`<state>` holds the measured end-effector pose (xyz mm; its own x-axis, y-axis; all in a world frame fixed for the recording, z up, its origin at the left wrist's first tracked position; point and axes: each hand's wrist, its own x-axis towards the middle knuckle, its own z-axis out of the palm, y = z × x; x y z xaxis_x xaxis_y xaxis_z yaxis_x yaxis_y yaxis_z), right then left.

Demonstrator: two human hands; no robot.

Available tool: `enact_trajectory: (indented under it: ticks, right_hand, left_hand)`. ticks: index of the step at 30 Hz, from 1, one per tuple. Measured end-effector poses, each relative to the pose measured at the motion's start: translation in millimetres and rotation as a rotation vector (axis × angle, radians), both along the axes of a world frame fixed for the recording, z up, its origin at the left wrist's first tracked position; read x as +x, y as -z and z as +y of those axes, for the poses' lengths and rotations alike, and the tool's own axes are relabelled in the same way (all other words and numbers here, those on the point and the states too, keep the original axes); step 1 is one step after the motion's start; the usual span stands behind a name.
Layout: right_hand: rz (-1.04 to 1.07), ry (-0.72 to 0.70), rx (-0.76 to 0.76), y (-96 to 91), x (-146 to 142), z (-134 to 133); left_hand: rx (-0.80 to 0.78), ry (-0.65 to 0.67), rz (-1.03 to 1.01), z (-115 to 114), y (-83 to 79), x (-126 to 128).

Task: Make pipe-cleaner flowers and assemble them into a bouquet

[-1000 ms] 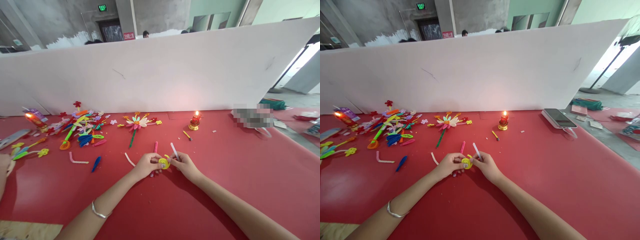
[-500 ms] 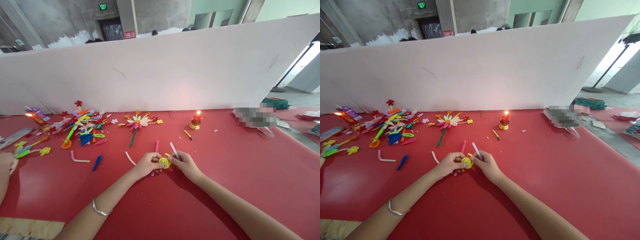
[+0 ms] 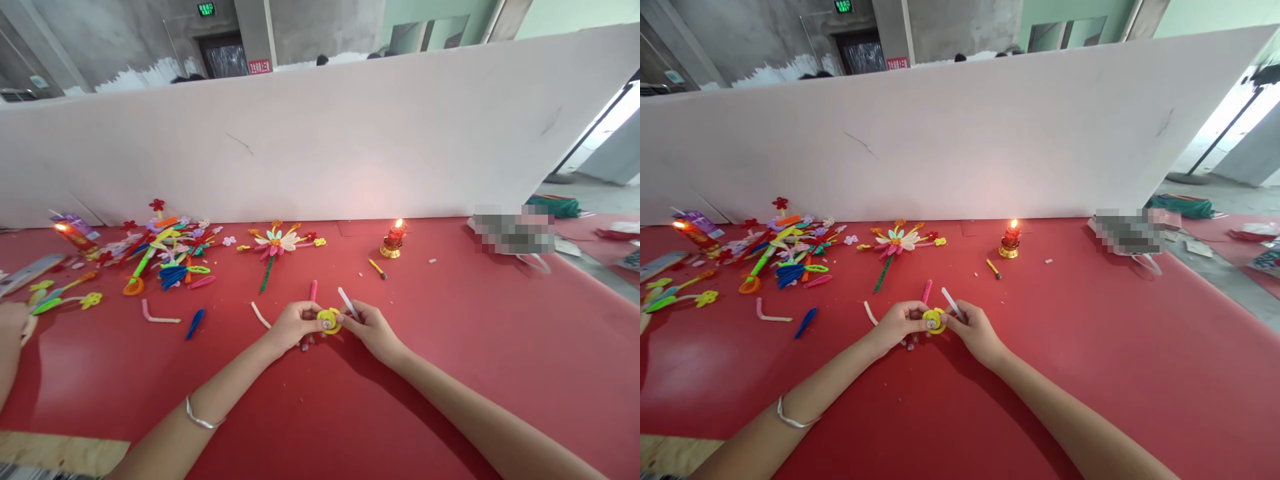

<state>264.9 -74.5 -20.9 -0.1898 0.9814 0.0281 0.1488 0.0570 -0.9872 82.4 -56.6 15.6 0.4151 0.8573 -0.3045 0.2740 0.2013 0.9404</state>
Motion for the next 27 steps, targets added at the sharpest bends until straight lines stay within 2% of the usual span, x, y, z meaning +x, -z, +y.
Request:
enact_trajectory:
  ticks: [21, 27]
  right_hand:
    - [-0.017, 0.047, -0.005, -1.3, -0.2, -0.3]
    - [-0.005, 0.048, -0.007, -2.6, -0.6, -1.5]
  left_hand:
    - [-0.034, -0.011, 0.018, 4.9, 2.9, -5.5]
    - [-0.026, 0.051, 0.059, 4.0, -0.2, -5.7]
